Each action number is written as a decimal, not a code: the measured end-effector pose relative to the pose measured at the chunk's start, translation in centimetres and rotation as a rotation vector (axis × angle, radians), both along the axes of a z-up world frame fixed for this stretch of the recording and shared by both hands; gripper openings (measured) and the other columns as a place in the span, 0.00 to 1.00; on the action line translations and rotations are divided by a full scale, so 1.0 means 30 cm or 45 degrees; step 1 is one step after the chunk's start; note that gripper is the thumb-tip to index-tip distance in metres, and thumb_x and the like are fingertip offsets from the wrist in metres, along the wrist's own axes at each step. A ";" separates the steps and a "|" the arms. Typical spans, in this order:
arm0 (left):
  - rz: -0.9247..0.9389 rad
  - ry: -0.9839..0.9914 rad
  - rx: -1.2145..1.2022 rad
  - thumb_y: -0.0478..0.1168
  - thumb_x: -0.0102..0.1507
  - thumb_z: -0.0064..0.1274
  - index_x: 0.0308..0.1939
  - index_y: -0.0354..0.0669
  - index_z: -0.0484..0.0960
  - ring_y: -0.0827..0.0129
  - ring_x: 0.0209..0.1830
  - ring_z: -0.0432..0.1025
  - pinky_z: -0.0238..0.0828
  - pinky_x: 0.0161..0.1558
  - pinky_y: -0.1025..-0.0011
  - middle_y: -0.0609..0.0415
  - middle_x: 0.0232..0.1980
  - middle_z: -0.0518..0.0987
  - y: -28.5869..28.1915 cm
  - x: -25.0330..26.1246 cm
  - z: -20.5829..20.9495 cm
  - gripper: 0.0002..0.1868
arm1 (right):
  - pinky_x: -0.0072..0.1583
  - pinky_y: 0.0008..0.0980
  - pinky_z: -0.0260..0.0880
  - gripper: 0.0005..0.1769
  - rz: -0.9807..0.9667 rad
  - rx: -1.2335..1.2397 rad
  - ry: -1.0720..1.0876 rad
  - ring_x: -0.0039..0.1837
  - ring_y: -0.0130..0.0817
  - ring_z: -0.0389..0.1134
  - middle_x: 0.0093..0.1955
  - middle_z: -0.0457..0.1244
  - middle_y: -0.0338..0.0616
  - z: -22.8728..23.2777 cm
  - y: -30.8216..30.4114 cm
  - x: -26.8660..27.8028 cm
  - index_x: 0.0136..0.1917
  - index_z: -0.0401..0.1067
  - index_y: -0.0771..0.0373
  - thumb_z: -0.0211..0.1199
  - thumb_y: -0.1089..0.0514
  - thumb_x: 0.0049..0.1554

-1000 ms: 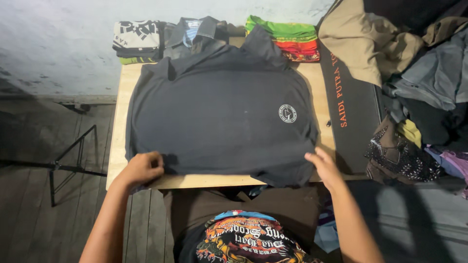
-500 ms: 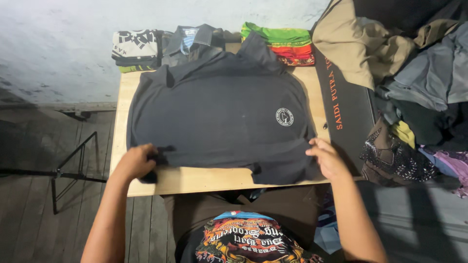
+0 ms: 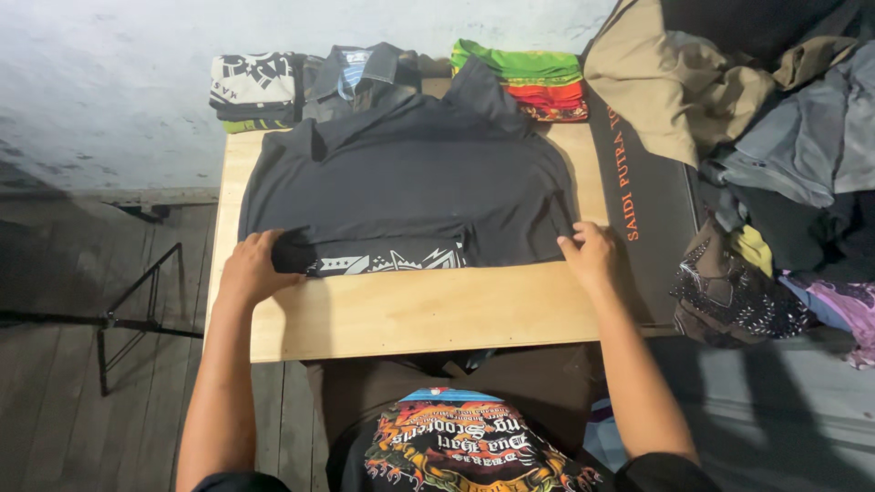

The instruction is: The person folds a black t-shirt on a wooden table by smoothing it flat and folding the sides and bottom.

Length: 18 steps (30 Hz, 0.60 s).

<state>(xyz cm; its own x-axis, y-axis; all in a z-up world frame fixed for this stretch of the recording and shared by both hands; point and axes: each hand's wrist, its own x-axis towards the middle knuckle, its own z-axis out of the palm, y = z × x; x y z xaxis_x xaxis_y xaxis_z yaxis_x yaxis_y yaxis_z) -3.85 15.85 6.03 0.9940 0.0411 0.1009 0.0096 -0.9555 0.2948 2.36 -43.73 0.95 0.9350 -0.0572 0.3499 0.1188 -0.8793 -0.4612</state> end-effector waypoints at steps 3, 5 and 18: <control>0.022 -0.127 -0.154 0.44 0.47 0.66 0.61 0.43 0.80 0.46 0.54 0.75 0.73 0.54 0.56 0.42 0.52 0.82 0.033 -0.025 -0.069 0.37 | 0.53 0.43 0.70 0.20 -0.070 0.110 0.086 0.50 0.46 0.70 0.45 0.69 0.49 -0.054 0.008 0.003 0.55 0.77 0.65 0.75 0.59 0.50; 0.095 -0.247 -0.256 0.42 0.56 0.60 0.60 0.41 0.82 0.45 0.53 0.77 0.73 0.54 0.56 0.41 0.53 0.83 0.053 -0.033 -0.116 0.28 | 0.53 0.42 0.71 0.18 -0.103 0.181 0.134 0.49 0.45 0.70 0.45 0.68 0.48 -0.083 0.002 0.011 0.56 0.77 0.63 0.72 0.61 0.51; 0.601 -0.284 -0.508 0.56 0.68 0.62 0.51 0.35 0.83 0.45 0.41 0.77 0.72 0.45 0.56 0.37 0.40 0.82 0.136 0.061 -0.226 0.25 | 0.62 0.49 0.65 0.19 0.038 0.055 -0.260 0.59 0.55 0.67 0.54 0.67 0.56 -0.088 0.050 -0.067 0.59 0.72 0.66 0.68 0.65 0.54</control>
<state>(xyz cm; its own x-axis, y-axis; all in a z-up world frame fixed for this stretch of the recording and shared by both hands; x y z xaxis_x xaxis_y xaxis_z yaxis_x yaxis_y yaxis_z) -2.01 19.94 -0.76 0.8169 0.5449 0.1892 0.2987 -0.6803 0.6693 0.36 -42.22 -1.69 0.8463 -0.0495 0.5304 0.2395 -0.8540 -0.4618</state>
